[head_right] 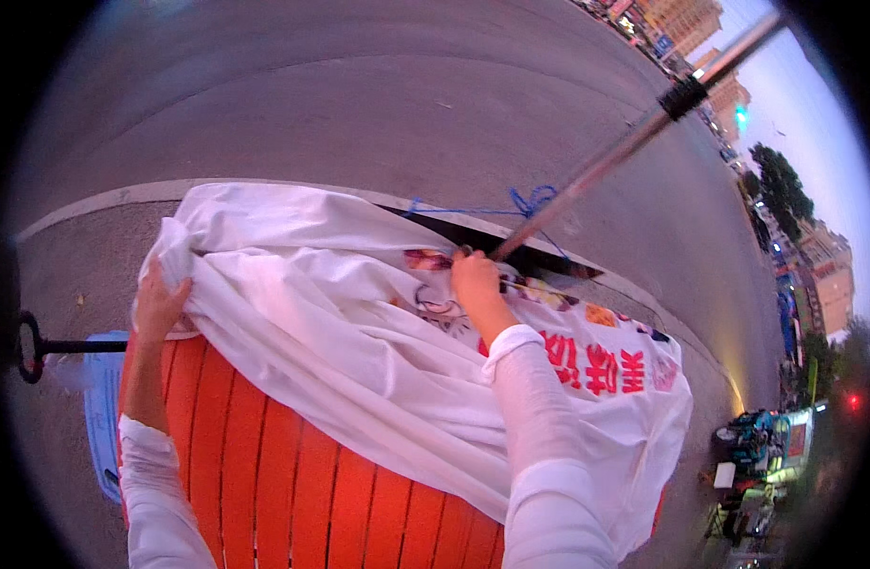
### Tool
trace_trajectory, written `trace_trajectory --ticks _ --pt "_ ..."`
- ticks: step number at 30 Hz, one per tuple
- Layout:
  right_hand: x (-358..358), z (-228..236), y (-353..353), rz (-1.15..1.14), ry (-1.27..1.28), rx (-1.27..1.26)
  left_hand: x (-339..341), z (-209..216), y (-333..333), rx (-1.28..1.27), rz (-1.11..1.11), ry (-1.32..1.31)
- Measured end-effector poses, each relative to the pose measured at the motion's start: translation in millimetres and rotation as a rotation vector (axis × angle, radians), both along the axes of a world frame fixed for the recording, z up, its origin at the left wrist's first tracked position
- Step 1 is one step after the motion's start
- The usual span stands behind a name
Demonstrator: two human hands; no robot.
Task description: The person assembles a street vendor cart by securing metal poles, attaching a red slatted tabletop, and covering the cart with a white cloth and a transparent plastic sheet. The person handles a blue plastic container and a pink bucket during the process.
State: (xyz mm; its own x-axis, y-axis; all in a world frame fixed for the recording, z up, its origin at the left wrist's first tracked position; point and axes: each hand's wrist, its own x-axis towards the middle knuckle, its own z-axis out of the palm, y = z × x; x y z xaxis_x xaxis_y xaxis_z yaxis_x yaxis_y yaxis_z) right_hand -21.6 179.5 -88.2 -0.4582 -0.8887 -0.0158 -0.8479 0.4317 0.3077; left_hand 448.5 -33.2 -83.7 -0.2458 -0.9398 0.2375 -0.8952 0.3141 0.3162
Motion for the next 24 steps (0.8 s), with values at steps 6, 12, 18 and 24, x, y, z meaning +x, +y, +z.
trace_trajectory --ticks 6,12,18,24 --pt "8 6 -37 -0.083 -0.051 0.000 -11 27 18 0.124 0.006 0.119" --pt "-4 -1 -48 -0.067 -0.067 0.061 25 18 -10 -0.072 0.005 0.364" --pt "-38 -16 -56 -0.002 -0.139 0.186 26 6 -11 -0.125 -0.077 0.477" --pt "-52 -33 -73 -0.121 -0.386 0.242 25 12 -15 -0.023 -0.057 0.440"
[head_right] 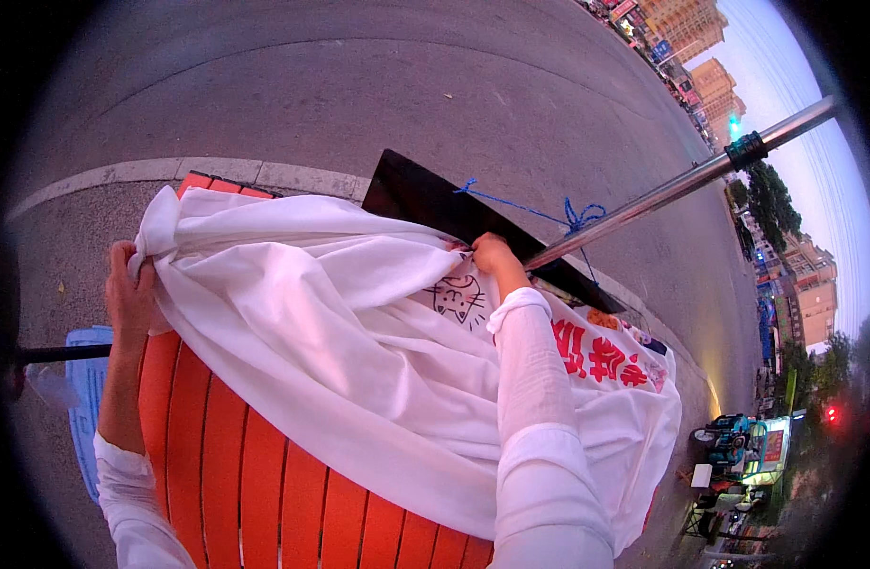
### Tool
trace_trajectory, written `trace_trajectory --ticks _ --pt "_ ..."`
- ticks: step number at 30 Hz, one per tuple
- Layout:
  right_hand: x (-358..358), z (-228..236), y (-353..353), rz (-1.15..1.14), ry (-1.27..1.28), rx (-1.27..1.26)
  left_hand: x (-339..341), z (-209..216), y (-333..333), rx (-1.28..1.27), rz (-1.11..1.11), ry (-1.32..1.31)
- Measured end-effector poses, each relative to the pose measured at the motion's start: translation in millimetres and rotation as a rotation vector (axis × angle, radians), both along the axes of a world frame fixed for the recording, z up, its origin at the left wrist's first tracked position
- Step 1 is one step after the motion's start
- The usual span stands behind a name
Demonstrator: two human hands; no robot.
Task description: The person assembles a street vendor cart by securing metal poles, attaching a red slatted tabletop, and covering the cart with a white cloth and a transparent plastic sheet. The person handles a blue plastic container and a pink bucket during the process.
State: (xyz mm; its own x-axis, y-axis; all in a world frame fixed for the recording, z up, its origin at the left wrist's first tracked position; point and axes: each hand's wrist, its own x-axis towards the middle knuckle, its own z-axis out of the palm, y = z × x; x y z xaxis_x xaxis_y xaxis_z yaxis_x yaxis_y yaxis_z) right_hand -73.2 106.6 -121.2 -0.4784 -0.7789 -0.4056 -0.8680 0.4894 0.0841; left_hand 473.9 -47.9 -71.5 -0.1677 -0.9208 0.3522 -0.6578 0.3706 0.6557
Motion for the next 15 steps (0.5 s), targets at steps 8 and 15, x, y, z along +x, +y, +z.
trace_trajectory --ticks 8,15 --pt "-27 -41 0 -0.367 -0.406 -0.326 -12 -2 -2 -0.096 -0.039 -0.116" --pt "-22 -29 3 -0.240 -0.748 -0.102 6 -1 -60 -0.098 0.100 -0.106"
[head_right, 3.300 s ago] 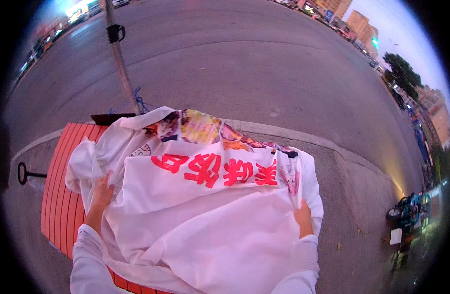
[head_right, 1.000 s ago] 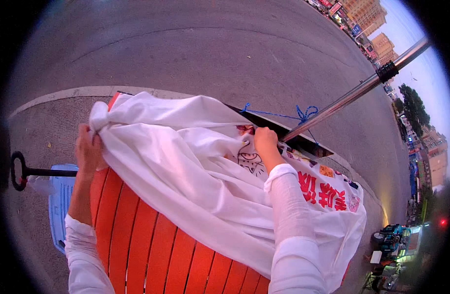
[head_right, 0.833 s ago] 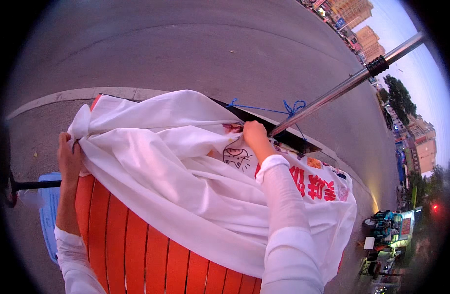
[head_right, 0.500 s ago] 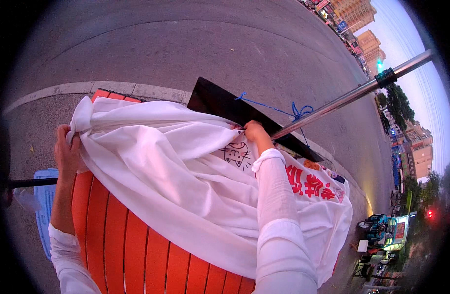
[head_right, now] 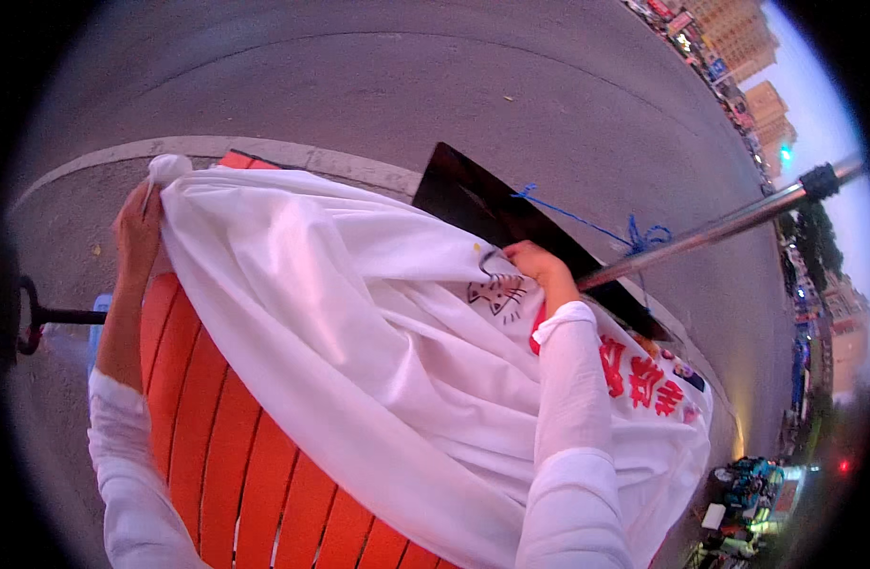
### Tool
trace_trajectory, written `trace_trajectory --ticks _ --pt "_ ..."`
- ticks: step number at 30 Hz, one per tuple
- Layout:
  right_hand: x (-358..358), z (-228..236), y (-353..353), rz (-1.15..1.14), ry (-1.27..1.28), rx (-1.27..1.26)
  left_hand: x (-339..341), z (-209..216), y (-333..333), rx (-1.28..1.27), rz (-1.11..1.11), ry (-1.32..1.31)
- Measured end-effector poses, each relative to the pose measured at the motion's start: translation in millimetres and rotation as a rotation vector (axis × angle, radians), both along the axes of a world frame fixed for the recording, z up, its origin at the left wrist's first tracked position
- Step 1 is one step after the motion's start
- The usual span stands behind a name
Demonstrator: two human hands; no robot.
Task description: The person assembles a street vendor cart by securing metal poles, attaching a red slatted tabletop, and covering the cart with a white cloth and a transparent plastic sheet. The person handles a blue plastic container and a pink bucket during the process.
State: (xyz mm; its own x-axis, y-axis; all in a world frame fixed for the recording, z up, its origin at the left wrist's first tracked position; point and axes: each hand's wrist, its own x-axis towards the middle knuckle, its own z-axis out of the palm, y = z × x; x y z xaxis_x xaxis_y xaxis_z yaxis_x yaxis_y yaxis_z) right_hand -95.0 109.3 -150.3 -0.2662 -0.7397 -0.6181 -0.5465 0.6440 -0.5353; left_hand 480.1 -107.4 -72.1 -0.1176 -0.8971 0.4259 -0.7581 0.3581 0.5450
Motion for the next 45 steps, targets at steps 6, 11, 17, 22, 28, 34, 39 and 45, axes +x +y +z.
trace_trajectory --ticks 6,11,17,22,28,34,39,45 --pt "1 -10 -21 -0.046 0.621 -0.317 47 26 -40 -0.125 0.296 0.370" --pt "40 26 -38 0.003 0.771 -0.021 188 18 34 0.141 0.452 1.108" --pt "136 67 -78 0.122 -0.051 -0.289 233 37 200 0.380 0.330 1.035" --pt "150 63 -120 0.328 0.194 -0.469 321 66 310 0.319 0.405 0.435" --pt "246 86 -119 0.415 0.061 -0.940 390 41 493 0.651 0.728 -1.053" --pt "284 85 -160 0.497 0.383 -0.959 108 87 305 0.707 0.158 -0.198" --pt "285 87 -182 0.140 0.449 -1.179 85 20 218 0.469 0.151 -0.244" --pt "256 102 12 0.399 0.266 -1.205 196 -1 80 -0.019 0.442 -0.453"
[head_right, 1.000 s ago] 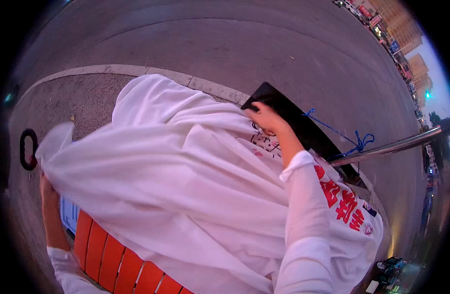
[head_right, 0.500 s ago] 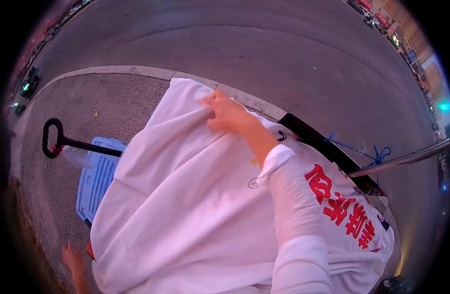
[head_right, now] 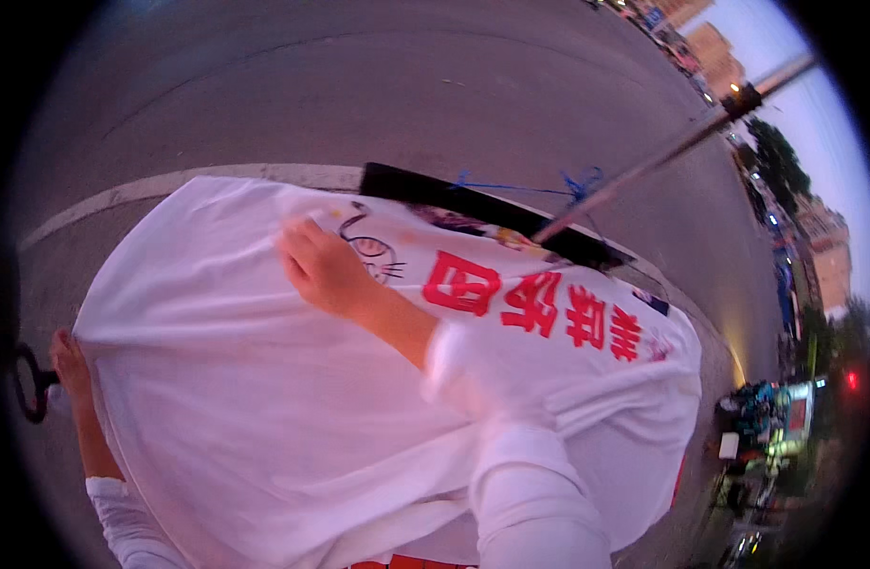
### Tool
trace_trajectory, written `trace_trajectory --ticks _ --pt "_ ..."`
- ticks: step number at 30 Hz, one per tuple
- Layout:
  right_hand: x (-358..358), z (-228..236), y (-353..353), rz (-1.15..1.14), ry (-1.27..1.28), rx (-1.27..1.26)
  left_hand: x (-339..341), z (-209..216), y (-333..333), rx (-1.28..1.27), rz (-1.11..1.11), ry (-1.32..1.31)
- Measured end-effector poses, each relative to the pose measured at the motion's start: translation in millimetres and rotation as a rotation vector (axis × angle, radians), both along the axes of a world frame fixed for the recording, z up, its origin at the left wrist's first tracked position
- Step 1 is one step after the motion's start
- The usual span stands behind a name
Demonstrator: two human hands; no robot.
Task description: The person assembles a street vendor cart by securing metal poles, attaching a red slatted tabletop, and covering the cart with a white cloth and a transparent plastic sheet. The person handles a blue plastic container and a pink bucket during the process.
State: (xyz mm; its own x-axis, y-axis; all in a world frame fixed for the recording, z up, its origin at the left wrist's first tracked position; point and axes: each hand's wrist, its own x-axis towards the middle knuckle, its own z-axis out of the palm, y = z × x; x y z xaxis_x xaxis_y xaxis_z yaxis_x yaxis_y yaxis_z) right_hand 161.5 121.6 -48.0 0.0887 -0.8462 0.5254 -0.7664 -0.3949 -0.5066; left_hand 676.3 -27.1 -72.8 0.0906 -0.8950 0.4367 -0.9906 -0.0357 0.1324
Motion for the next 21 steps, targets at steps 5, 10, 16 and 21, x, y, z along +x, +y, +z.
trace_trajectory --ticks 5,10,16,21 --pt "-190 -20 207 -0.895 0.054 0.173 -194 -3 26 -0.027 -0.725 0.048" --pt "-325 -26 235 -0.795 0.159 0.190 -459 21 124 0.339 -1.293 0.349" --pt "-353 -27 192 -0.422 0.057 0.685 -662 40 192 0.554 -1.407 0.068" --pt "-355 -17 192 -0.386 0.168 0.709 -697 23 204 0.691 -1.421 -0.199"
